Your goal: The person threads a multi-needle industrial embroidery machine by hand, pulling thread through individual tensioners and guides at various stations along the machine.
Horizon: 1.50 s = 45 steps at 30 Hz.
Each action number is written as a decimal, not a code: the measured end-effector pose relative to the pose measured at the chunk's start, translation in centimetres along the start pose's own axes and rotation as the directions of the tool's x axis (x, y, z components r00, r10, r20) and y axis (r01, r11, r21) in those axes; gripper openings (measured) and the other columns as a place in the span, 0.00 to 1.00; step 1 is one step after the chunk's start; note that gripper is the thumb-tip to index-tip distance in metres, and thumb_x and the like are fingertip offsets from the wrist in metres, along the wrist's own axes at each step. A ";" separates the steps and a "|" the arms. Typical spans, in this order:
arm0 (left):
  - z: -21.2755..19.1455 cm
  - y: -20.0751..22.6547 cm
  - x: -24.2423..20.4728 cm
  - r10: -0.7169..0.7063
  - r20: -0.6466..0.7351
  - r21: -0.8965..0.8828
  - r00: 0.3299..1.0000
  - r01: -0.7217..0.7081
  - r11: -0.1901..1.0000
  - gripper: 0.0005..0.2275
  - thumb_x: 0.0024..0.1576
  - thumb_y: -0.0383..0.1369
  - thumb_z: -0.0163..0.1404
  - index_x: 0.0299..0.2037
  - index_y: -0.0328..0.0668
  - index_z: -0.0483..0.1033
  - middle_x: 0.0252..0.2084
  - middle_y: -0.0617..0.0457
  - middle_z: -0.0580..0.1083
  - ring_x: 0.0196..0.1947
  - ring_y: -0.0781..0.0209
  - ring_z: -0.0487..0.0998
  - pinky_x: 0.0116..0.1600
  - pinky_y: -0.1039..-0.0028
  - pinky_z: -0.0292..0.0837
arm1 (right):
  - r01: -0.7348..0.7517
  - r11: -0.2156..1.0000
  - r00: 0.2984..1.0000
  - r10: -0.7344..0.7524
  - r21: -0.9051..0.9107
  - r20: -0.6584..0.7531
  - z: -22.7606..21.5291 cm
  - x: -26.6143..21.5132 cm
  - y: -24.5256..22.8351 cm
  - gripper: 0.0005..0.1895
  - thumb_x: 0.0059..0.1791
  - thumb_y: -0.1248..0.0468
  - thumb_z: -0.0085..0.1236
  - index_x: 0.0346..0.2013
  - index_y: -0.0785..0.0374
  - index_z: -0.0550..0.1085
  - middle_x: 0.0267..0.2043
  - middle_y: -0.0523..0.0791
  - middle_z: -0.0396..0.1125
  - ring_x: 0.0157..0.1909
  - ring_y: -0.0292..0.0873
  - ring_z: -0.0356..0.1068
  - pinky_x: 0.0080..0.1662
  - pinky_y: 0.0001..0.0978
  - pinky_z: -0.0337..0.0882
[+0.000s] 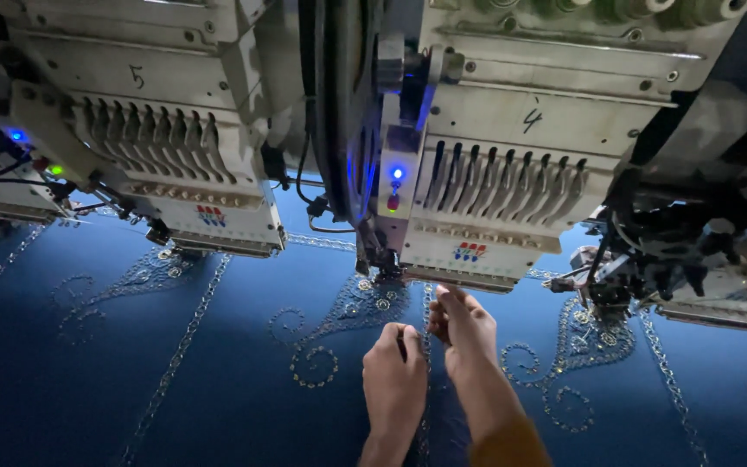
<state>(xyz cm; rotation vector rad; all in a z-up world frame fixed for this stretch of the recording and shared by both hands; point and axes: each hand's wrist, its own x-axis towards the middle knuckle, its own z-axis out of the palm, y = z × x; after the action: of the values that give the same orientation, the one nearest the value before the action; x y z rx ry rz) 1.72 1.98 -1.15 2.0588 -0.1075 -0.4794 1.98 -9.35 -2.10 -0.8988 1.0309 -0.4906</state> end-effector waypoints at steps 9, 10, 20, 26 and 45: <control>-1.0 -0.5 0.9 -0.036 0.033 -0.036 0.999 0.037 0.999 0.14 0.65 0.44 0.40 0.34 0.49 0.76 0.31 0.54 0.79 0.32 0.57 0.76 0.39 0.63 0.66 | 0.034 0.984 0.998 -0.024 -0.175 0.059 -0.6 0.2 0.3 0.06 0.52 0.66 0.63 0.32 0.66 0.77 0.24 0.47 0.65 0.21 0.39 0.59 0.25 0.30 0.62; -0.6 -1.1 1.4 -0.014 0.006 -0.055 1.000 0.014 0.998 0.14 0.63 0.43 0.41 0.34 0.48 0.77 0.32 0.55 0.80 0.33 0.59 0.77 0.40 0.64 0.67 | 0.097 0.931 0.994 -0.070 -0.351 0.088 -0.9 -1.8 -0.7 0.10 0.53 0.63 0.62 0.30 0.66 0.78 0.23 0.47 0.66 0.20 0.40 0.60 0.25 0.31 0.65; -5.2 2.8 0.8 -0.061 0.443 -0.157 0.894 0.145 0.977 0.14 0.62 0.40 0.51 0.31 0.40 0.83 0.46 0.52 0.83 0.54 0.60 0.80 0.61 0.65 0.69 | 0.336 0.279 0.930 0.052 -0.900 0.363 -4.2 -11.7 -1.0 0.10 0.51 0.61 0.52 0.35 0.53 0.82 0.30 0.37 0.79 0.30 0.31 0.76 0.38 0.21 0.72; -7.8 1.9 -0.8 -0.063 0.408 -0.199 0.911 0.156 0.967 0.09 0.53 0.33 0.41 0.35 0.44 0.75 0.40 0.52 0.71 0.40 0.59 0.69 0.47 0.67 0.62 | 0.359 0.448 0.897 0.074 -0.819 0.435 -3.9 -7.1 -1.5 0.15 0.55 0.59 0.50 0.47 0.51 0.85 0.36 0.36 0.79 0.34 0.33 0.71 0.39 0.27 0.71; -9.9 -0.6 2.0 -0.043 0.148 -0.214 0.988 0.074 0.974 0.10 0.61 0.34 0.49 0.42 0.49 0.87 0.28 0.59 0.78 0.19 0.71 0.65 0.26 0.80 0.55 | -0.150 0.988 0.986 0.145 -0.048 -0.087 7.7 -7.9 -0.2 0.08 0.55 0.60 0.59 0.38 0.60 0.82 0.35 0.43 0.76 0.36 0.40 0.71 0.39 0.33 0.70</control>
<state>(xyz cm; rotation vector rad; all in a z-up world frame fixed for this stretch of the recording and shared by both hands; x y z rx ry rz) 7.24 9.83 2.18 1.8153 -0.0756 -0.6463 5.24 -0.65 3.81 -0.8481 1.1822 -0.3794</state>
